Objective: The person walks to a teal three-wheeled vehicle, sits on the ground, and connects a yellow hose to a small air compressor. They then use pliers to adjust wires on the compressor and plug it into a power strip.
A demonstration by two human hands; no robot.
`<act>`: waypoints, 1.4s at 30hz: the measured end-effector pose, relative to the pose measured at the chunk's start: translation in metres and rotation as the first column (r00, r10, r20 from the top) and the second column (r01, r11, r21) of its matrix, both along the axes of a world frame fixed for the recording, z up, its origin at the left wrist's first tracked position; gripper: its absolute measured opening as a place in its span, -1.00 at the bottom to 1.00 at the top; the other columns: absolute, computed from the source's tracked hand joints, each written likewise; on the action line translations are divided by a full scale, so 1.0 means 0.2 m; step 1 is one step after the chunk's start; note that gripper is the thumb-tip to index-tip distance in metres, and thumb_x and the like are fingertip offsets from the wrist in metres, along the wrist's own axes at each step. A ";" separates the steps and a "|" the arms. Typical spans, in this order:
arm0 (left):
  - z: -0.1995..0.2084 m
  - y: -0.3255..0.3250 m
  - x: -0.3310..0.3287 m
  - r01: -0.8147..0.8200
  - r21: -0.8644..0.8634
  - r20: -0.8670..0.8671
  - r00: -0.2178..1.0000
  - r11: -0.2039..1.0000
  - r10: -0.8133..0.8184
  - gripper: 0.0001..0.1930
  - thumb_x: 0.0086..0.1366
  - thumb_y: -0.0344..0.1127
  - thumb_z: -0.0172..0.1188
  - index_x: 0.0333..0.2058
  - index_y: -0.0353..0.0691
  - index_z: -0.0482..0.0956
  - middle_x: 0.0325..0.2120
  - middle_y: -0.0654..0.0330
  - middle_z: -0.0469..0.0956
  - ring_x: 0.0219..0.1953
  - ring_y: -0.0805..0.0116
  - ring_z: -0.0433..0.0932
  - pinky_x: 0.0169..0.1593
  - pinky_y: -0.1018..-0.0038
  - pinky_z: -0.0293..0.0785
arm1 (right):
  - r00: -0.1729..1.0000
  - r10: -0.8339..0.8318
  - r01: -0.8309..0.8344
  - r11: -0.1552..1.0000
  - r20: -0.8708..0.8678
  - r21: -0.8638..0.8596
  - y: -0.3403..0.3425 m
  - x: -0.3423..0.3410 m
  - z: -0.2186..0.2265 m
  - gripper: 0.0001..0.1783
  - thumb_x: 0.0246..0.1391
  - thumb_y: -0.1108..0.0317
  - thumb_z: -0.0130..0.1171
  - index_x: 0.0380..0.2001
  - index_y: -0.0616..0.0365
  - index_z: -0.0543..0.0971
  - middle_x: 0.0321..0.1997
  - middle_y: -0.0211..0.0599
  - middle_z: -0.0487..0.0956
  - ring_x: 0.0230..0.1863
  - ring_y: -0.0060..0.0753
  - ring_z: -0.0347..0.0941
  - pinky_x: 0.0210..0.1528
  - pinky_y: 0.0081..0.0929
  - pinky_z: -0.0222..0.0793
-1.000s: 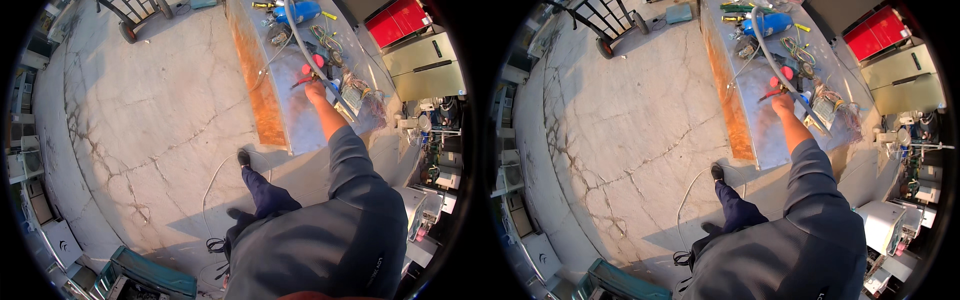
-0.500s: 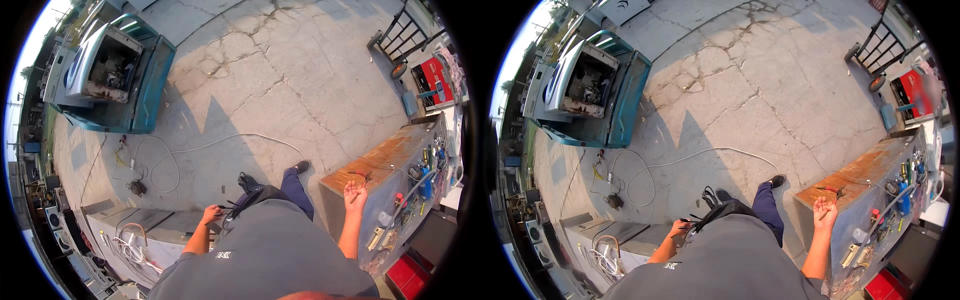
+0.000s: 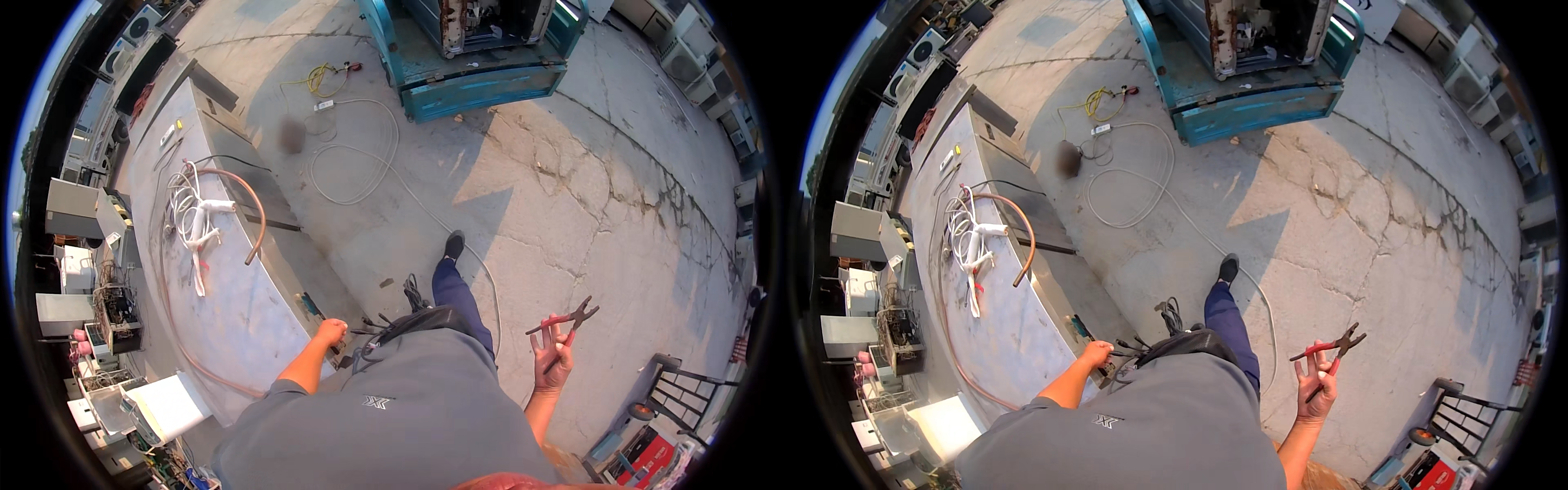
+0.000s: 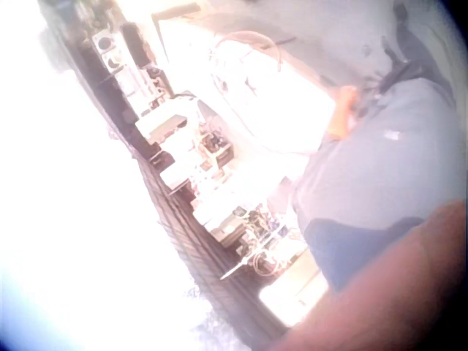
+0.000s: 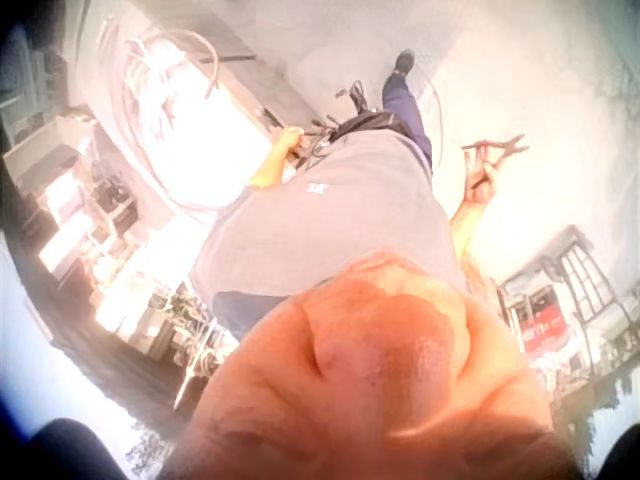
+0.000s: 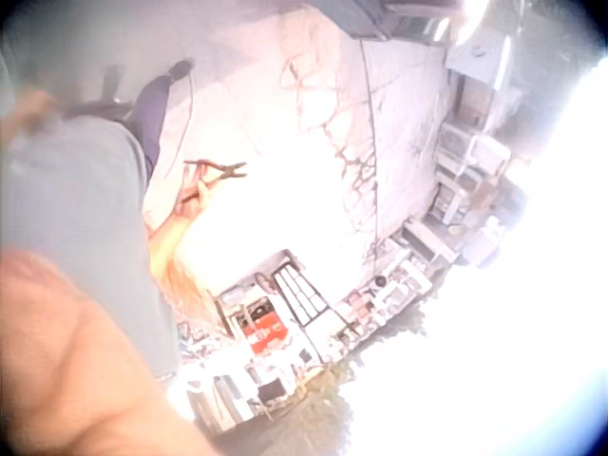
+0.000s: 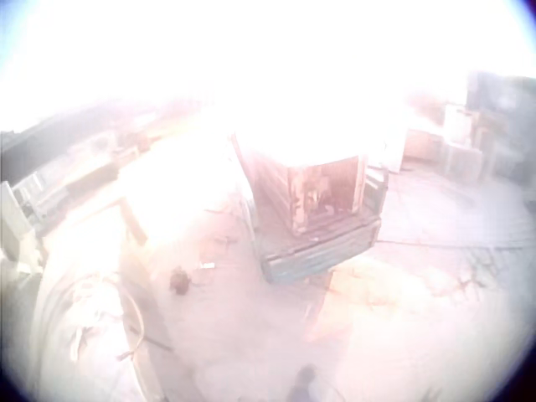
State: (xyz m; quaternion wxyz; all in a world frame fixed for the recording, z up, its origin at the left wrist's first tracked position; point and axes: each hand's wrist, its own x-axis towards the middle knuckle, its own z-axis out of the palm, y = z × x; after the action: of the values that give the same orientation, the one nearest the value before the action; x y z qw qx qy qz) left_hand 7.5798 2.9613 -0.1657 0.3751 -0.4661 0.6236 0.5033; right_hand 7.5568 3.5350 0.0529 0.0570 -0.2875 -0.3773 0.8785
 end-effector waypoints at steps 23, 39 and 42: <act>-0.04 0.50 -0.49 0.161 -0.617 -0.325 0.839 0.770 -0.436 -0.72 0.33 -0.11 0.09 -0.29 -0.15 0.69 -0.34 0.05 0.69 -0.24 0.03 0.69 -0.21 0.19 0.60 | 0.377 0.847 -0.916 0.400 0.374 0.018 -1.60 -2.88 -0.20 -0.64 0.15 0.45 0.13 0.04 0.15 0.44 -0.35 -0.35 0.48 -0.54 -0.60 0.34 -0.59 -0.58 0.26; -0.15 -0.43 -1.71 -0.838 0.068 -0.076 0.536 0.541 0.841 -0.78 0.39 -0.23 0.13 -0.20 -0.24 0.63 -0.42 0.16 0.62 -0.41 0.33 0.61 -0.46 0.35 0.52 | 0.247 0.844 -0.959 0.283 0.477 -0.005 -2.61 -3.92 -0.20 -0.75 0.37 0.19 0.12 -0.01 0.07 0.50 -0.31 -0.40 0.55 -0.44 -0.58 0.38 -0.51 -0.57 0.29; -0.14 -0.60 -1.91 -0.870 0.030 -0.131 0.484 0.492 0.865 -0.75 0.39 -0.22 0.16 -0.10 -0.25 0.62 -0.38 0.16 0.64 -0.40 0.34 0.61 -0.45 0.38 0.53 | 0.214 0.833 -0.973 0.137 0.510 0.184 -2.84 -4.12 -0.28 -0.60 0.40 0.12 0.07 0.13 0.14 0.49 -0.31 -0.38 0.60 -0.49 -0.65 0.33 -0.54 -0.60 0.20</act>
State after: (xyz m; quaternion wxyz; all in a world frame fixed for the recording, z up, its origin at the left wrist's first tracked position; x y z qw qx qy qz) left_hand 7.1976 2.8412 -0.1927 0.0200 -0.6906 0.3367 0.6398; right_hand 6.7325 2.9670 -0.0033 -0.4782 -0.0952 -0.6765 0.5519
